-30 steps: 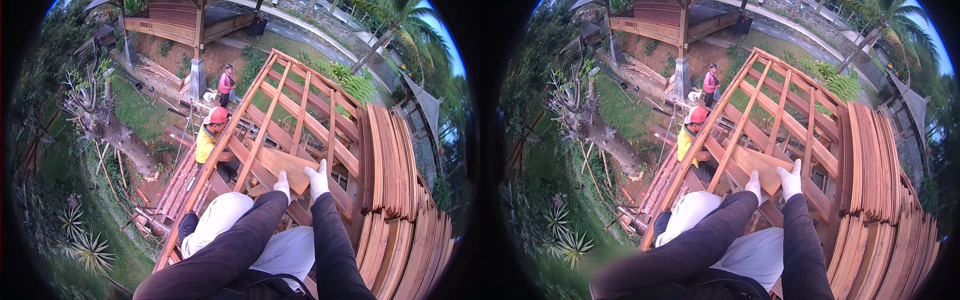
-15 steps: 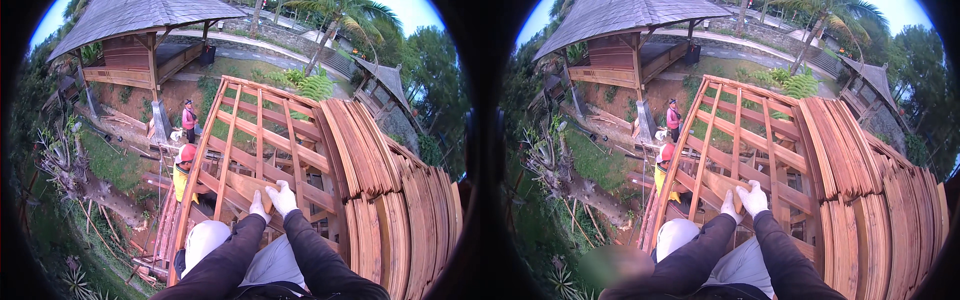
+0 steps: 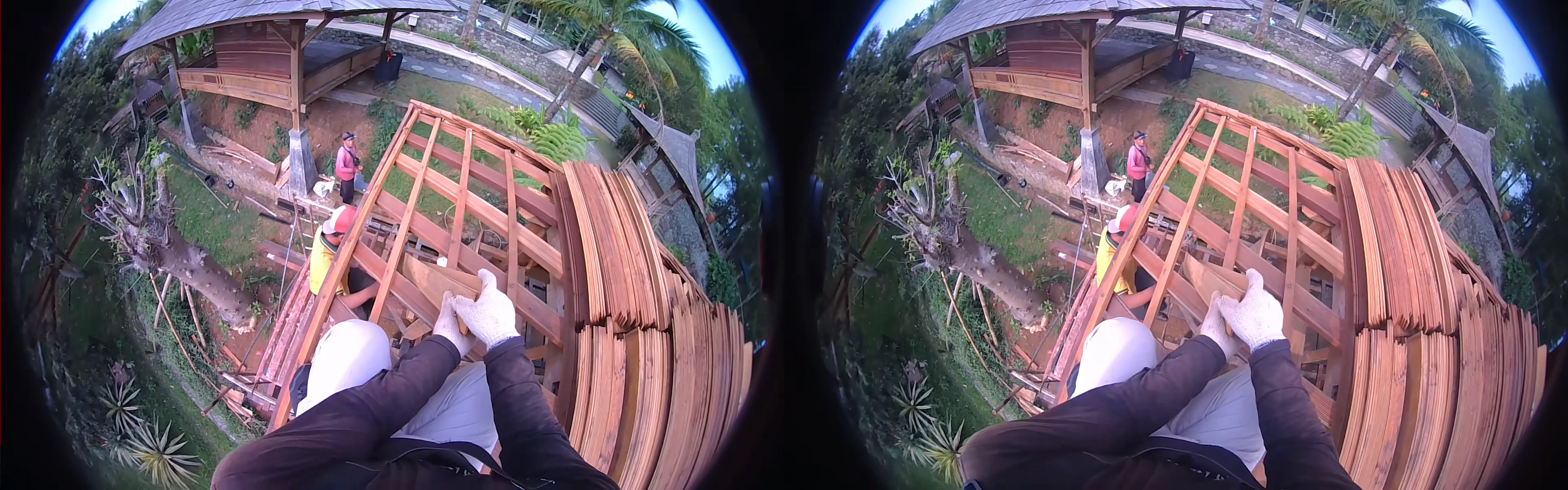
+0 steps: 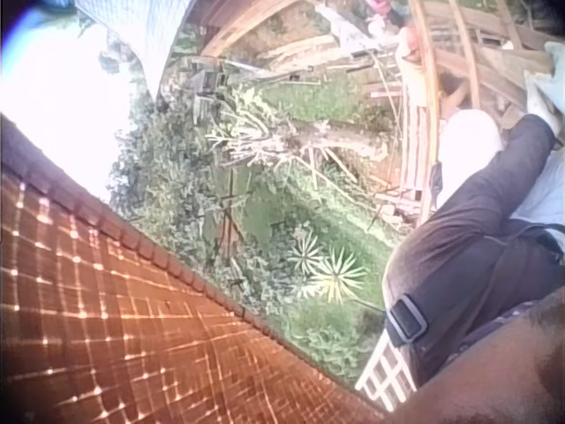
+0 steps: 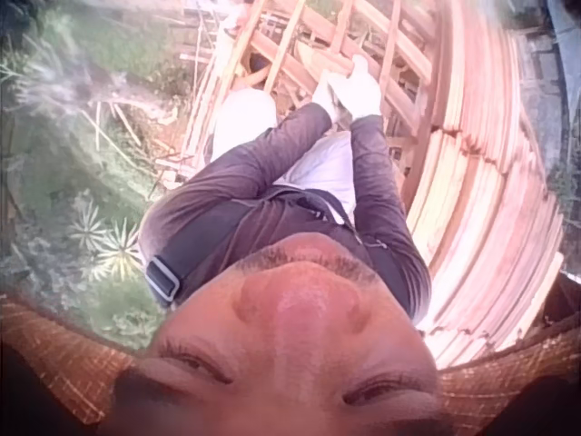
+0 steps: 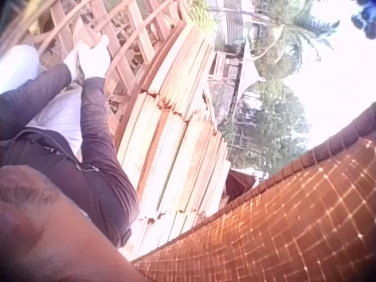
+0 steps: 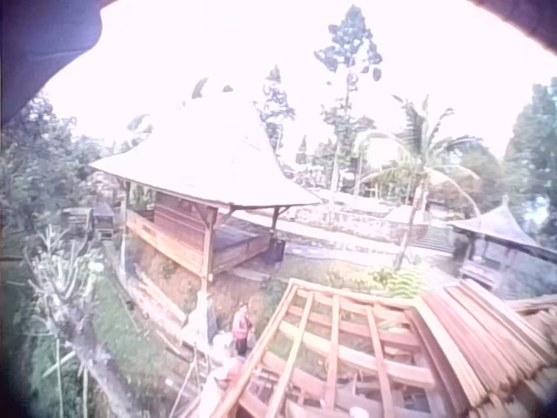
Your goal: The person receives wooden shingles from another person below and stacks them onto the wooden roof frame.
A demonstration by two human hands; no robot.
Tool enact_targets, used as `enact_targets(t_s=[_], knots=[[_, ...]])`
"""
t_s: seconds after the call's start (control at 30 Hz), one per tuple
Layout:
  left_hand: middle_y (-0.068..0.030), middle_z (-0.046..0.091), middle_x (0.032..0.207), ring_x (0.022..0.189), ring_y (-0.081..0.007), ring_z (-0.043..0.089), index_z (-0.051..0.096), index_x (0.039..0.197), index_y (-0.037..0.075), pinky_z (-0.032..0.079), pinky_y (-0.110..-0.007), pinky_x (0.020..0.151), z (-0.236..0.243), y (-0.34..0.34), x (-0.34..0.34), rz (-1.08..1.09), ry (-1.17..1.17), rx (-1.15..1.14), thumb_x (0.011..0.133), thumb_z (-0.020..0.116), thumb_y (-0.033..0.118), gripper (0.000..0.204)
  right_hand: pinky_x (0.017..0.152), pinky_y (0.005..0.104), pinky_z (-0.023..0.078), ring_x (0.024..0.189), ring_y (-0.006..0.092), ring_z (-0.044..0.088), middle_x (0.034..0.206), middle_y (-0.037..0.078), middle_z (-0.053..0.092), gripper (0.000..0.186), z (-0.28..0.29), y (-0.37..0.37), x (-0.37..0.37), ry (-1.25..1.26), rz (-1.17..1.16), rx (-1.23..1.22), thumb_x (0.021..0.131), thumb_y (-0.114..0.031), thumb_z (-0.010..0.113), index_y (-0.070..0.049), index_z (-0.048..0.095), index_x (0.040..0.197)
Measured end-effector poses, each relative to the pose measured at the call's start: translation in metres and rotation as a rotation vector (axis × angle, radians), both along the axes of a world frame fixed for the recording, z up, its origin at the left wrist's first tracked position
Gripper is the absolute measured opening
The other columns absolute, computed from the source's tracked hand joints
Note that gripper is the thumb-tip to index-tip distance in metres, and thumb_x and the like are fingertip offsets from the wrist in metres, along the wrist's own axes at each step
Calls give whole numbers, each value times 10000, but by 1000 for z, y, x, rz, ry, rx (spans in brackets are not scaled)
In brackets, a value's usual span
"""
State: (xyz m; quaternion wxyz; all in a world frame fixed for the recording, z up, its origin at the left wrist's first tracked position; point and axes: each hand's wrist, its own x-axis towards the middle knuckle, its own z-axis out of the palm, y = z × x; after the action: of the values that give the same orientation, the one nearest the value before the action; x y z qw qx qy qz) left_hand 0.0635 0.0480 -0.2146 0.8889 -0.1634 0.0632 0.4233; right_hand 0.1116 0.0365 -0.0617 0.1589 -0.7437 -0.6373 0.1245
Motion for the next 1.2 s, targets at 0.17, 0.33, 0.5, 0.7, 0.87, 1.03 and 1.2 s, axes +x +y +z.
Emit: enact_targets(t_s=[0.17,0.33,0.5,0.7,0.87,1.03,1.2], knots=[[-129,634,1395,1338,-331,555,564,1431,158,398,-510,1177,32,-43,-12,-15,-67,57,1032,490,629,621,882,459,578,1005,403,736,1102,279,730,798,11,-38,-9,-42,9,52,847,-365,763,39,465,1467],[-153,591,1457,1354,-356,543,515,1493,151,402,-505,1185,23,-62,-16,18,82,4,1030,499,610,653,889,460,582,1030,429,725,1152,284,717,793,-11,-68,-8,43,-13,141,836,-309,781,40,450,1467],[-171,563,1495,1361,-384,534,469,1543,160,406,-527,1179,-13,-62,-14,49,169,-44,988,513,684,765,919,461,577,1076,429,711,1230,305,682,801,-34,-92,-5,77,-20,188,833,-273,786,57,431,1470],[-167,588,1457,1295,-407,574,483,1528,171,451,-562,1128,-82,-37,-23,51,145,-21,961,550,709,784,926,454,578,1093,427,710,1209,300,689,825,-47,-108,-17,97,-14,141,810,-270,826,54,439,1464],[-174,643,1356,1188,-377,647,529,1485,151,528,-532,1043,-67,-38,-19,5,207,-27,990,488,712,750,938,451,575,1105,424,707,1222,300,685,835,-49,-109,-19,68,3,167,806,-289,835,53,445,1460],[-173,657,1327,1167,-364,660,547,1458,148,548,-521,1020,-56,-46,-23,21,234,28,994,513,691,715,863,435,599,1010,402,740,1157,284,710,832,-35,-114,-21,46,27,156,796,-315,843,57,465,1437],[-171,624,1389,1222,-390,622,523,1494,162,500,-559,1078,-17,-66,-37,-63,233,-34,1008,472,691,720,731,410,611,871,377,764,1009,260,737,831,4,-132,-28,10,14,24,766,-347,868,67,497,1384]])
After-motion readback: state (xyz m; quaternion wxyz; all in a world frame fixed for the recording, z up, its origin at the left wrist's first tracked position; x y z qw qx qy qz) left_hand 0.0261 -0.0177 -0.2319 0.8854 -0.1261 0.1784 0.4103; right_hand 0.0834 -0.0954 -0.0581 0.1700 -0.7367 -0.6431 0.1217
